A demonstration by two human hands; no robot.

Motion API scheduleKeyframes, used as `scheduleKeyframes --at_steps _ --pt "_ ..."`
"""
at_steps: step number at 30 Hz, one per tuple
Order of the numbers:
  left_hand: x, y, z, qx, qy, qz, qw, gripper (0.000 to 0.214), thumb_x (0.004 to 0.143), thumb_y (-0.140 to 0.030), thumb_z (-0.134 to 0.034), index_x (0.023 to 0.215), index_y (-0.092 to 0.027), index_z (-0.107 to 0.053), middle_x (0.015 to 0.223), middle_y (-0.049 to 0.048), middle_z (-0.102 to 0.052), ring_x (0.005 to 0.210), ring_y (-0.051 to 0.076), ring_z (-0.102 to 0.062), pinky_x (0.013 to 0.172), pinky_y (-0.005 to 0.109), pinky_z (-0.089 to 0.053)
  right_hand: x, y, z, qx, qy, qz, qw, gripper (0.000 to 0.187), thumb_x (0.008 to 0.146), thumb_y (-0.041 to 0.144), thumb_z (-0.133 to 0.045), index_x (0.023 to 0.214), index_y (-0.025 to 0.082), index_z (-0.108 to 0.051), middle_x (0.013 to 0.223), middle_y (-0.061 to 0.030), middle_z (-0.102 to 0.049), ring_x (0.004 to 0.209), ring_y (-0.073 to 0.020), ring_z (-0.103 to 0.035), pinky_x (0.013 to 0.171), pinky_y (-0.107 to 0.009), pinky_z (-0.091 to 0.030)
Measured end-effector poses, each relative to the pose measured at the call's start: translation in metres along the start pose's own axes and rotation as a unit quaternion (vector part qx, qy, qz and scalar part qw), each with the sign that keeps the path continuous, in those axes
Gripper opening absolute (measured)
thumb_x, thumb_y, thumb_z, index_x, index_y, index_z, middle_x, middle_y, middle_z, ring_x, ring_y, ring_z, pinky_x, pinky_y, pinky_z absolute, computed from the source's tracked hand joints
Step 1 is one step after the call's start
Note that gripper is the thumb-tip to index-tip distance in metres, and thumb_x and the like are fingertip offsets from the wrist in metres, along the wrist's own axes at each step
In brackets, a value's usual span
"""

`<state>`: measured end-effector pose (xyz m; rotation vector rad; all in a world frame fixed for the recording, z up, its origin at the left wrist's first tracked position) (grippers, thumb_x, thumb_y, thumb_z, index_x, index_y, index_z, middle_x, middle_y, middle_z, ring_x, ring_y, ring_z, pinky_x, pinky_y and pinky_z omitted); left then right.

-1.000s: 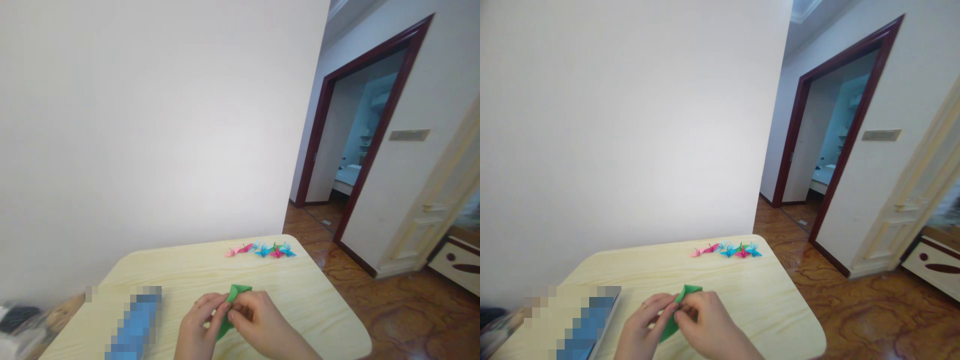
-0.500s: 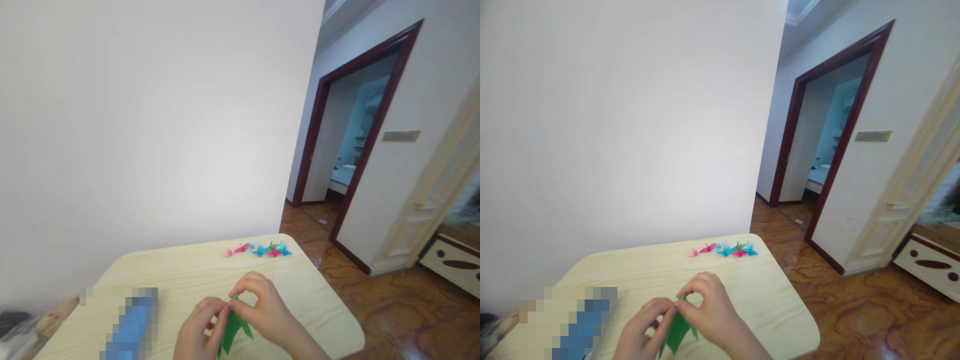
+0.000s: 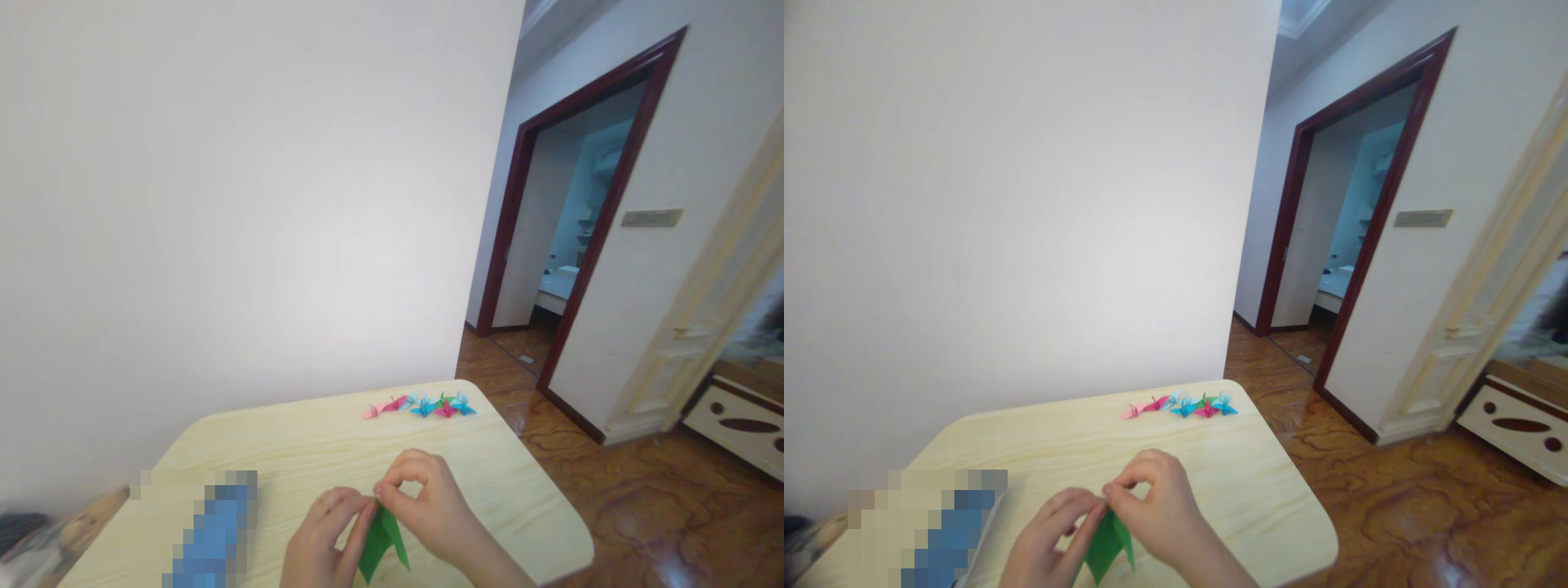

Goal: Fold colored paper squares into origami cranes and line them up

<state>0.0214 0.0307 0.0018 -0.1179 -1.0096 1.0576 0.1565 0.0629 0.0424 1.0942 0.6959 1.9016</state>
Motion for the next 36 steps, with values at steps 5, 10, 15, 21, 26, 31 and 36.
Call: scheduleKeyframes --at_steps 5,10,15,21,26,31,36 --pt "-0.001 -0.001 0.000 0.019 -0.008 -0.024 0.999 0.017 0.084 -0.033 -0.050 0.083 -0.024 -0.065 0.078 0.0028 -0.068 0.073 0.016 -0.066 0.066 0.022 -0.055 0.002 -0.006 -0.002 -0.019 -0.004 -0.013 1.000 0.017 0.072 0.016 -0.062 0.055 0.016 -0.064 0.060 -0.0017 -0.064 0.062 -0.0146 -0.059 0.062 -0.024 -0.043" --pt "-0.004 0.001 0.006 -0.048 0.009 -0.041 0.998 0.022 0.086 -0.023 -0.047 0.106 -0.025 -0.057 0.094 0.0039 -0.070 0.088 0.015 -0.066 0.077 0.021 -0.053 0.010 -0.024 -0.002 0.065 0.025 -0.049 0.996 0.014 0.075 0.020 -0.060 0.063 0.015 -0.065 0.066 -0.0030 -0.065 0.067 -0.0152 -0.060 0.066 -0.024 -0.045" --pt "-0.007 -0.005 0.005 -0.077 0.059 -0.110 0.989 0.023 0.085 -0.017 -0.050 0.104 -0.026 -0.059 0.101 0.0055 -0.067 0.093 0.015 -0.064 0.078 0.021 -0.053 0.011 -0.029 -0.004 0.066 0.048 -0.064 0.995 0.013 0.077 0.022 -0.058 0.070 0.014 -0.066 0.069 -0.0029 -0.065 0.070 -0.0157 -0.060 0.069 -0.025 -0.045" --pt "-0.005 -0.008 0.008 -0.064 0.026 -0.124 0.990 0.011 0.082 -0.021 -0.056 0.091 -0.024 -0.062 0.084 0.0029 -0.069 0.080 0.014 -0.066 0.070 0.020 -0.054 0.007 -0.015 -0.007 0.039 0.055 -0.031 0.997 0.012 0.078 0.020 -0.057 0.070 0.016 -0.064 0.071 -0.0010 -0.064 0.071 -0.0140 -0.059 0.069 -0.024 -0.044" --pt "-0.005 -0.004 0.012 -0.044 -0.010 -0.042 0.998 0.009 0.084 -0.028 -0.052 0.084 -0.023 -0.060 0.076 0.0013 -0.068 0.071 0.014 -0.065 0.066 0.021 -0.055 0.002 -0.004 -0.005 0.021 0.059 -0.001 0.998 0.012 0.079 0.018 -0.055 0.069 0.017 -0.062 0.072 -0.0002 -0.063 0.072 -0.0132 -0.058 0.069 -0.023 -0.043" --pt "-0.005 -0.004 0.013 -0.023 -0.025 -0.002 0.999 0.014 0.084 -0.034 -0.051 0.079 -0.022 -0.057 0.069 -0.0008 -0.065 0.063 0.013 -0.063 0.060 0.021 -0.054 -0.002 0.004 -0.004 -0.003 0.081 0.021 0.996 0.017 0.084 0.023 -0.051 0.072 0.018 -0.062 0.071 0.0003 -0.062 0.073 -0.0134 -0.057 0.069 -0.023 -0.041" --pt "-0.006 -0.004 0.015 -0.021 -0.028 -0.005 0.999 0.016 0.084 -0.036 -0.052 0.080 -0.022 -0.058 0.069 -0.0010 -0.066 0.063 0.013 -0.064 0.060 0.021 -0.053 -0.005 0.009 -0.004 -0.045 0.080 0.039 0.995 0.008 0.071 0.017 -0.065 0.078 0.020 -0.064 0.077 0.0008 -0.064 0.079 -0.0154 -0.058 0.076 -0.025 -0.039"
Point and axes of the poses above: each hand's wrist, its own x-axis towards the middle knuckle, its own z-axis out of the back of the hand, y = z × x, the point moved 6 cm from there along x, towards the middle knuckle
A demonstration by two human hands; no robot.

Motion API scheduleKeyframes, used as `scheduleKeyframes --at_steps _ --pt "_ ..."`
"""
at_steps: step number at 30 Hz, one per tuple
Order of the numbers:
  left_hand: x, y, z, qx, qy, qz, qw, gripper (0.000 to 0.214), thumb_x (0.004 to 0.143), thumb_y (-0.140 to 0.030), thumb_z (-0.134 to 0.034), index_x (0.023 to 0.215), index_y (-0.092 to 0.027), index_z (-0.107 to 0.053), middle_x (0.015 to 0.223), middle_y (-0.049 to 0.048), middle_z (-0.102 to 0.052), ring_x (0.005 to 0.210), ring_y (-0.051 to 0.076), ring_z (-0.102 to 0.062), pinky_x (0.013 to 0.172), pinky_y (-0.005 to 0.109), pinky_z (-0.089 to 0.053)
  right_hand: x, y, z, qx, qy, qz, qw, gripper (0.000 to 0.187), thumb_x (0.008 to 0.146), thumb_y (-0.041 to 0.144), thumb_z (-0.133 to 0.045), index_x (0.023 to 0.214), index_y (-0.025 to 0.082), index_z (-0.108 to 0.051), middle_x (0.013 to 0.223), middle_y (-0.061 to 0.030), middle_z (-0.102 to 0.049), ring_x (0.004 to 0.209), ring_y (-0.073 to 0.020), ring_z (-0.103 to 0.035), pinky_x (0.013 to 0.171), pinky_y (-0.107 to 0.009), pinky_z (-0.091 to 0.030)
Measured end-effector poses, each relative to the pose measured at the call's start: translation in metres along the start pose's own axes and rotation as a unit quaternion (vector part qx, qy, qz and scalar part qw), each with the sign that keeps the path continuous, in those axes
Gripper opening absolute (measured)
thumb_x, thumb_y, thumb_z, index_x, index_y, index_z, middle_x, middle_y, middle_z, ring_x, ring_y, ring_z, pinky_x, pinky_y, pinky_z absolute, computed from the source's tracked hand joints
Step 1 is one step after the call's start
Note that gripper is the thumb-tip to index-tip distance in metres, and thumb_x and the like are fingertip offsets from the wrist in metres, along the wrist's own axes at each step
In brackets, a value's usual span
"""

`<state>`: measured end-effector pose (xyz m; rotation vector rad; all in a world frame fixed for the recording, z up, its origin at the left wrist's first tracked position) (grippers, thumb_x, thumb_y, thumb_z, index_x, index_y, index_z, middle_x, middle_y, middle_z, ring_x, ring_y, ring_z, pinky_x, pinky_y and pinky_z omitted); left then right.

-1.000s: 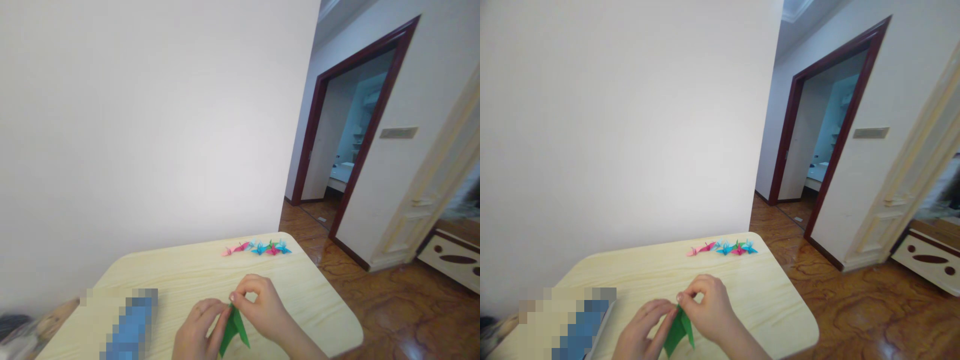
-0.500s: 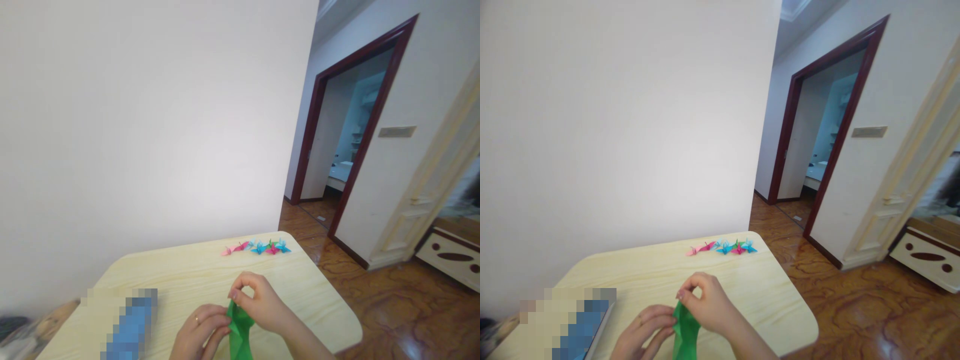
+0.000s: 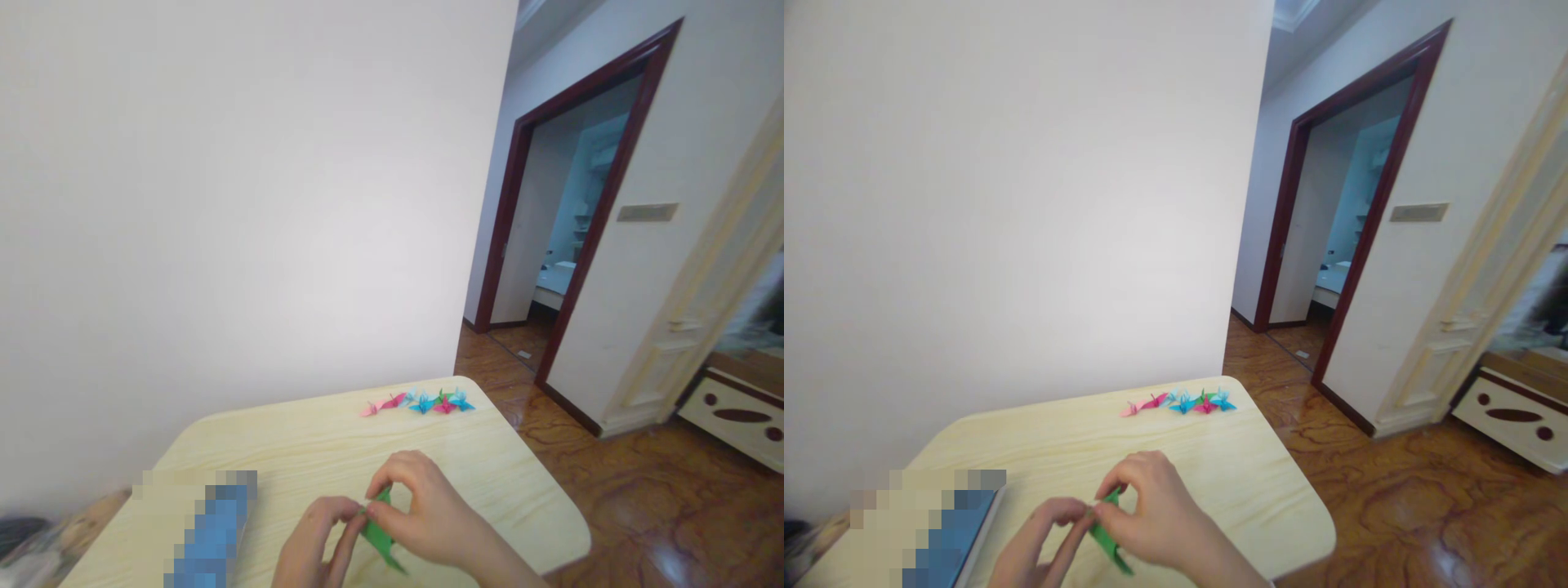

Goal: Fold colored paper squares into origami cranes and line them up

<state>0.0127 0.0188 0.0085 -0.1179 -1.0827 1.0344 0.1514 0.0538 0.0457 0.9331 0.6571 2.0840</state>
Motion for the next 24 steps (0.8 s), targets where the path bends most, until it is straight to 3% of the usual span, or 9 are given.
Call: scheduleKeyframes --at_steps 4,13,20,24 --pt "-0.003 0.007 0.000 0.008 -0.007 0.004 1.000 0.024 0.080 -0.040 -0.056 0.095 -0.022 -0.060 0.077 0.0012 -0.069 0.069 0.015 -0.065 0.065 0.023 -0.055 -0.001 0.003 -0.001 -0.002 -0.005 0.006 1.000 0.008 0.073 0.015 -0.063 0.076 0.021 -0.064 0.075 0.0020 -0.064 0.077 -0.0138 -0.058 0.075 -0.024 -0.039" --pt "0.001 0.007 0.002 -0.021 -0.004 0.002 1.000 0.016 0.081 -0.033 -0.057 0.085 -0.022 -0.068 0.074 0.0023 -0.068 0.069 0.015 -0.065 0.063 0.023 -0.054 -0.001 0.005 0.005 0.012 -0.025 0.023 0.999 0.012 0.073 0.015 -0.063 0.084 0.022 -0.065 0.080 0.0004 -0.067 0.081 -0.0152 -0.059 0.078 -0.026 -0.039" --pt "0.006 0.006 0.004 -0.040 -0.017 0.059 0.997 0.024 0.080 -0.041 -0.053 0.071 -0.021 -0.064 0.062 -0.0005 -0.065 0.056 0.015 -0.060 0.051 0.023 -0.052 -0.001 0.006 0.009 -0.007 -0.042 0.032 0.999 0.012 0.070 0.018 -0.068 0.080 0.021 -0.063 0.080 0.0010 -0.064 0.082 -0.0153 -0.057 0.079 -0.026 -0.038" --pt "0.001 0.015 0.003 -0.047 -0.036 0.109 0.992 0.025 0.079 -0.044 -0.054 0.087 -0.022 -0.063 0.067 -0.0003 -0.067 0.052 0.013 -0.060 0.037 0.018 -0.049 -0.001 0.005 0.009 -0.023 -0.052 0.036 0.998 0.014 0.070 0.017 -0.068 0.081 0.022 -0.061 0.083 -0.0004 -0.061 0.087 -0.0172 -0.054 0.080 -0.028 -0.038"
Point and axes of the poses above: each hand's wrist, its own x-axis towards the middle knuckle, its own z-axis out of the back of the hand, y = z × x, the point moved 6 cm from there along x, towards the middle knuckle
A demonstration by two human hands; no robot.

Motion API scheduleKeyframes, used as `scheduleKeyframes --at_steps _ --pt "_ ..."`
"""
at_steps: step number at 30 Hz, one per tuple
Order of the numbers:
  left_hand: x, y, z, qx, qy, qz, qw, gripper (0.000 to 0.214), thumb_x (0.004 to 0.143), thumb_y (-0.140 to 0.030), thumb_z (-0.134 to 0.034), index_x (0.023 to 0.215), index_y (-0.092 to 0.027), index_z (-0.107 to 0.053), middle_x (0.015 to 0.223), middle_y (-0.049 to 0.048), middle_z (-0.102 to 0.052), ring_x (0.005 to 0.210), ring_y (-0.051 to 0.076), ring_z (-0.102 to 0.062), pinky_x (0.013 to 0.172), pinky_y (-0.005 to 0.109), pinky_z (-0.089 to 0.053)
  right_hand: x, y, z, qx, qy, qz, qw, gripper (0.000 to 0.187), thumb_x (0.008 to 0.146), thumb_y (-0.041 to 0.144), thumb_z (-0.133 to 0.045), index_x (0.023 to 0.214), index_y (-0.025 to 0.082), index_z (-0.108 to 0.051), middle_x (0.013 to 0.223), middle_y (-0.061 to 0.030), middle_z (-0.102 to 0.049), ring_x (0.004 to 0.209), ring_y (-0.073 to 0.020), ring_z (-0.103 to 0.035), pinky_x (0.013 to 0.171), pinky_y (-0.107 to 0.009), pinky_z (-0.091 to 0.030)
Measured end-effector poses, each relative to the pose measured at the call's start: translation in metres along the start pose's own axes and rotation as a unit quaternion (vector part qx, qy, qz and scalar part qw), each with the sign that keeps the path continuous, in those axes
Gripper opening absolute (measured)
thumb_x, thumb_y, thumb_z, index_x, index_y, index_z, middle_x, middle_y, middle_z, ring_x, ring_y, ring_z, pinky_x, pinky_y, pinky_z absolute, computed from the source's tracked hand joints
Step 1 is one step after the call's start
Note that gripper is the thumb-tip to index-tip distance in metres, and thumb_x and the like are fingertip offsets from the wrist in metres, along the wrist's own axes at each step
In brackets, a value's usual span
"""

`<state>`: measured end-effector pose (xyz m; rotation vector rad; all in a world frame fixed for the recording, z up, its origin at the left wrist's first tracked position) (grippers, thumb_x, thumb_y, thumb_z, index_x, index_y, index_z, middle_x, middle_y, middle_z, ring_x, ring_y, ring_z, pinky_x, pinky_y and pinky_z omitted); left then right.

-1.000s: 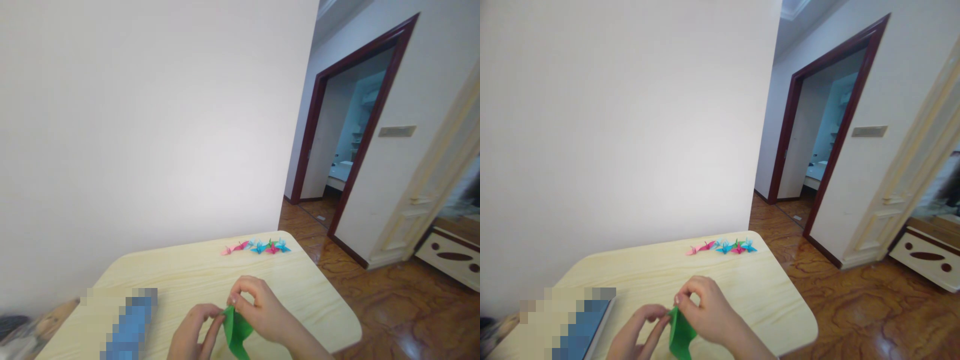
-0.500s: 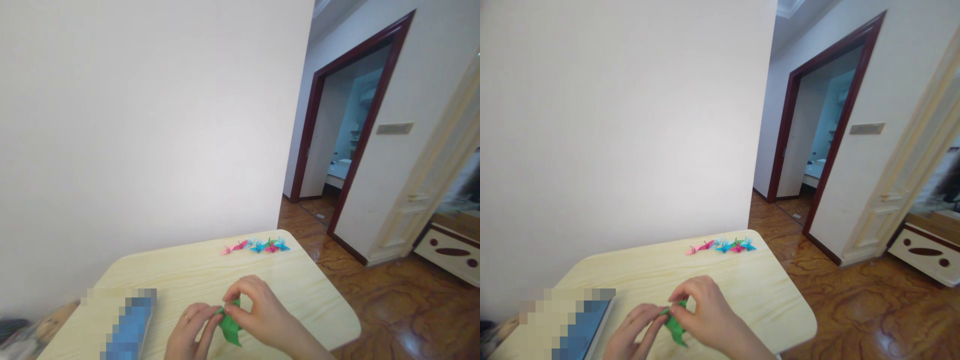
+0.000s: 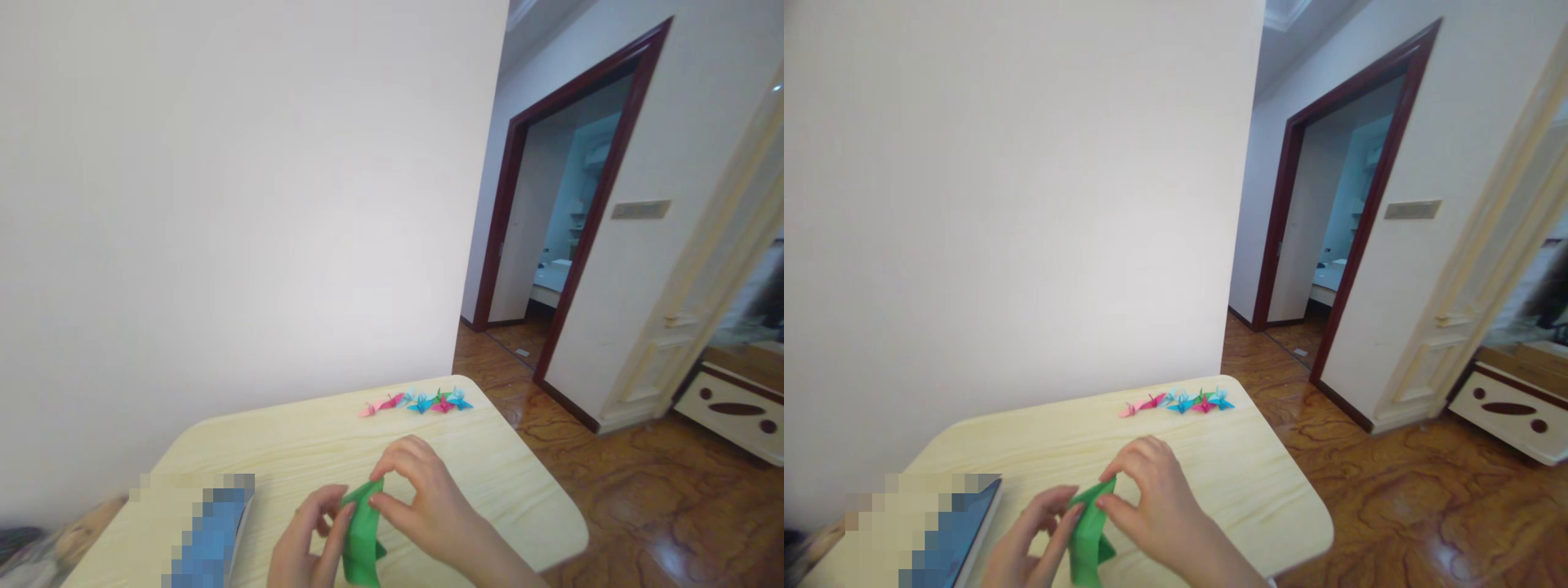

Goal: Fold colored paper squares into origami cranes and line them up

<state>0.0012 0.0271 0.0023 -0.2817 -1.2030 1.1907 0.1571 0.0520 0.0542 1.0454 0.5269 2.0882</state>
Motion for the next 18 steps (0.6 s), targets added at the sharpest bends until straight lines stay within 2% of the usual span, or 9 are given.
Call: scheduleKeyframes --at_steps 2,6,13,18 --pt "-0.001 -0.001 -0.002 -0.007 0.007 -0.016 1.000 0.026 0.081 -0.043 -0.053 0.094 -0.023 -0.062 0.074 0.0012 -0.067 0.056 0.014 -0.061 0.039 0.017 -0.050 0.000 -0.003 -0.002 -0.001 -0.006 -0.007 1.000 0.013 0.070 0.017 -0.068 0.080 0.022 -0.061 0.082 -0.0008 -0.059 0.086 -0.0175 -0.053 0.078 -0.028 -0.039" --pt "-0.003 -0.007 -0.003 0.003 0.020 -0.081 0.997 0.022 0.085 -0.037 -0.048 0.091 -0.023 -0.064 0.082 0.0046 -0.066 0.070 0.015 -0.064 0.056 0.020 -0.055 -0.001 -0.010 -0.003 0.007 -0.033 -0.043 0.999 0.023 0.067 0.014 -0.069 0.086 0.021 -0.059 0.085 -0.0015 -0.057 0.084 -0.0173 -0.053 0.074 -0.028 -0.040" --pt "-0.004 -0.003 -0.003 0.060 0.005 -0.118 0.991 0.019 0.087 -0.031 -0.046 0.093 -0.022 -0.062 0.086 0.0058 -0.064 0.078 0.016 -0.065 0.064 0.022 -0.056 0.000 -0.012 -0.004 0.027 -0.041 -0.075 0.996 0.016 0.066 0.012 -0.066 0.078 0.019 -0.057 0.074 0.0008 -0.060 0.073 -0.0149 -0.055 0.069 -0.026 -0.042" --pt "-0.006 -0.006 -0.003 0.079 0.010 -0.135 0.988 0.021 0.088 -0.029 -0.043 0.099 -0.023 -0.060 0.088 0.0059 -0.063 0.080 0.016 -0.065 0.066 0.022 -0.056 0.001 -0.016 -0.008 0.086 -0.034 -0.099 0.991 0.021 0.067 0.010 -0.062 0.086 0.019 -0.057 0.074 0.0015 -0.061 0.071 -0.0136 -0.058 0.069 -0.024 -0.044"
Point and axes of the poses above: each hand's wrist, its own x-axis towards the middle knuckle, its own z-axis out of the back of the hand, y = z × x, the point moved 6 cm from there along x, towards the middle knuckle
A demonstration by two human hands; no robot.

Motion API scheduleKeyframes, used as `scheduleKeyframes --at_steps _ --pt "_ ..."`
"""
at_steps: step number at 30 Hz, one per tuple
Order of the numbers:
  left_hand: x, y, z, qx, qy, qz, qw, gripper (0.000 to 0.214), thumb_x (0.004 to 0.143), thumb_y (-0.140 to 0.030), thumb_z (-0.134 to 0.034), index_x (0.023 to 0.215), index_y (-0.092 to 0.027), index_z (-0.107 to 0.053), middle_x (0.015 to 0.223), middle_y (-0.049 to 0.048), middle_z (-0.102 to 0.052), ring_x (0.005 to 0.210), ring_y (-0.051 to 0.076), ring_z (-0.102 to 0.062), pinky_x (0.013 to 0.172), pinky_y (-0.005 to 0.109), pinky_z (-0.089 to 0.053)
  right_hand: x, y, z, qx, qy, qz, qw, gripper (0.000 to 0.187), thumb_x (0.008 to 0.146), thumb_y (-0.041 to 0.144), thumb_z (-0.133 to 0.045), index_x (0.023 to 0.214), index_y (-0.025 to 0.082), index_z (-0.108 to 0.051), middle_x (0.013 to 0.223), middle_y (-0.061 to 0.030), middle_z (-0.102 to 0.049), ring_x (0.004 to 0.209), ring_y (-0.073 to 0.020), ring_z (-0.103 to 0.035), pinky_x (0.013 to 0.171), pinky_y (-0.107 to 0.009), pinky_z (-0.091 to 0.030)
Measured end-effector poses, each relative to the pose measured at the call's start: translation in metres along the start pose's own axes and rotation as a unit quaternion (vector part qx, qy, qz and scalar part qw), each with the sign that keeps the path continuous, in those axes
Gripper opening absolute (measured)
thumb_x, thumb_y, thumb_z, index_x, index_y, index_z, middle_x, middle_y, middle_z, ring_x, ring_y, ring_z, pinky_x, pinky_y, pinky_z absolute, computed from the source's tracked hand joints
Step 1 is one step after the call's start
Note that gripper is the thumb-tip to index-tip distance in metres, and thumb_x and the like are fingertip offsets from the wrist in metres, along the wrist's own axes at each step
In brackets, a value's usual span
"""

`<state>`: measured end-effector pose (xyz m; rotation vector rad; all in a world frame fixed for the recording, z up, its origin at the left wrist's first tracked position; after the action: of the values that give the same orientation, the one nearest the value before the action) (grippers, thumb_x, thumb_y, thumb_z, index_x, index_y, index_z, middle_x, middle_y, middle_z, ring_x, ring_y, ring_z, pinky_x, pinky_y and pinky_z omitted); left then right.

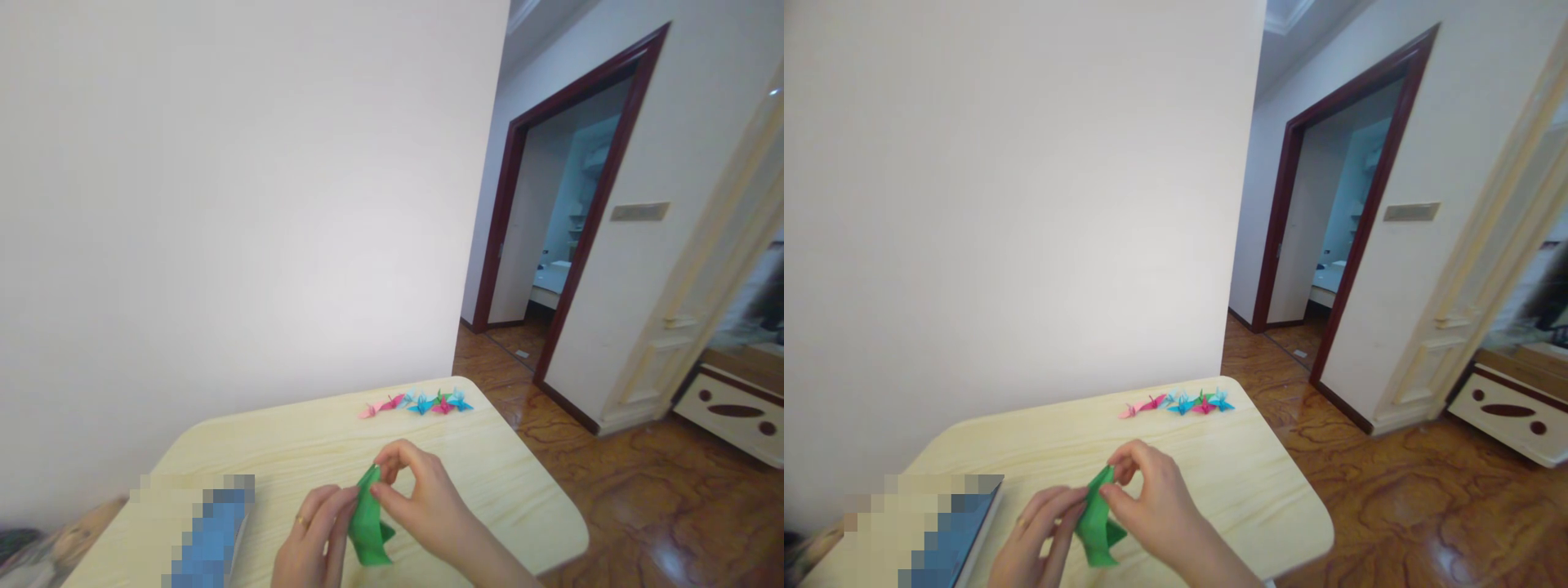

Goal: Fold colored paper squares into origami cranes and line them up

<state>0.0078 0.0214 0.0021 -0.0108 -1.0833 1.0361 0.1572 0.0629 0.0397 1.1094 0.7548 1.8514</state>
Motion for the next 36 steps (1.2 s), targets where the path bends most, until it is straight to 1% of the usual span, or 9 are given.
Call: scheduleKeyframes --at_steps 4,8,11,14,18,21,27,32,36 --pt "0.001 -0.002 0.001 0.030 -0.002 -0.004 1.000 0.022 0.088 -0.030 -0.044 0.102 -0.024 -0.060 0.090 0.0055 -0.064 0.079 0.016 -0.066 0.063 0.021 -0.056 0.000 0.002 -0.002 0.024 0.008 0.009 1.000 0.023 0.069 0.007 -0.058 0.089 0.019 -0.059 0.073 0.0019 -0.062 0.070 -0.0128 -0.059 0.070 -0.023 -0.045" --pt "0.005 -0.005 0.004 0.067 -0.020 -0.035 0.997 0.020 0.085 -0.031 -0.049 0.101 -0.026 -0.061 0.095 0.0053 -0.064 0.083 0.017 -0.066 0.066 0.022 -0.056 -0.001 0.003 -0.003 0.030 0.016 0.010 0.999 0.022 0.070 0.009 -0.058 0.090 0.019 -0.059 0.071 0.0023 -0.062 0.069 -0.0127 -0.060 0.070 -0.023 -0.046" --pt "0.009 -0.004 0.005 0.056 -0.028 -0.021 0.998 0.018 0.084 -0.033 -0.051 0.097 -0.025 -0.062 0.096 0.0057 -0.063 0.086 0.018 -0.065 0.070 0.025 -0.056 -0.002 0.006 -0.004 0.034 0.025 0.022 0.999 0.026 0.070 0.009 -0.060 0.093 0.020 -0.059 0.070 0.0028 -0.062 0.069 -0.0125 -0.060 0.071 -0.023 -0.046" --pt "0.011 -0.003 0.004 0.027 -0.013 0.004 1.000 0.019 0.085 -0.035 -0.049 0.092 -0.025 -0.064 0.095 0.0056 -0.063 0.085 0.018 -0.065 0.068 0.025 -0.057 -0.003 0.008 -0.004 0.028 0.032 0.035 0.998 0.028 0.069 0.008 -0.061 0.094 0.020 -0.059 0.071 0.0029 -0.062 0.070 -0.0125 -0.060 0.072 -0.024 -0.045" --pt "0.013 -0.005 0.006 0.020 0.001 -0.005 1.000 0.021 0.086 -0.035 -0.047 0.083 -0.026 -0.066 0.090 0.0042 -0.064 0.081 0.016 -0.065 0.066 0.023 -0.056 -0.004 0.011 -0.002 0.002 0.024 0.063 0.998 0.028 0.068 0.008 -0.062 0.093 0.021 -0.061 0.074 0.0026 -0.063 0.072 -0.0124 -0.060 0.075 -0.024 -0.043" --pt "0.014 -0.007 0.008 0.038 0.000 -0.013 0.999 0.022 0.086 -0.034 -0.046 0.083 -0.025 -0.066 0.088 0.0040 -0.064 0.080 0.016 -0.065 0.069 0.024 -0.055 -0.004 0.015 -0.001 -0.017 0.028 0.080 0.996 0.025 0.068 0.009 -0.063 0.090 0.021 -0.063 0.073 0.0021 -0.063 0.074 -0.0129 -0.060 0.076 -0.025 -0.042" --pt "0.014 -0.010 0.008 0.045 0.010 -0.014 0.999 0.022 0.087 -0.031 -0.044 0.083 -0.024 -0.065 0.087 0.0038 -0.064 0.078 0.016 -0.065 0.068 0.021 -0.053 -0.004 0.022 -0.001 -0.037 0.029 0.099 0.994 0.023 0.068 0.007 -0.063 0.088 0.019 -0.065 0.070 0.0008 -0.063 0.072 -0.0135 -0.059 0.076 -0.025 -0.041" --pt "0.014 -0.011 0.005 0.050 0.028 -0.019 0.998 0.022 0.087 -0.029 -0.043 0.087 -0.023 -0.063 0.088 0.0048 -0.064 0.078 0.015 -0.064 0.067 0.019 -0.052 -0.004 0.025 -0.002 -0.050 0.026 0.119 0.991 0.014 0.069 0.008 -0.062 0.080 0.017 -0.065 0.067 0.0005 -0.061 0.071 -0.0133 -0.058 0.075 -0.025 -0.040" --pt "0.013 -0.013 0.007 0.058 0.033 -0.025 0.997 0.022 0.087 -0.029 -0.042 0.088 -0.023 -0.063 0.087 0.0048 -0.064 0.077 0.015 -0.064 0.066 0.020 -0.052 -0.004 0.025 -0.001 -0.059 0.017 0.133 0.989 0.018 0.070 0.009 -0.063 0.086 0.018 -0.064 0.068 0.0008 -0.061 0.071 -0.0131 -0.057 0.075 -0.026 -0.039"
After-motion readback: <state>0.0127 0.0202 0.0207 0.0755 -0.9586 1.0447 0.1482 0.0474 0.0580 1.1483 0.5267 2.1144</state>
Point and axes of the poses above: each hand's wrist, its own x-axis towards the middle knuckle, its own z-axis out of the back of the hand, y = z × x, the point moved 6 cm from there along x, towards the middle knuckle
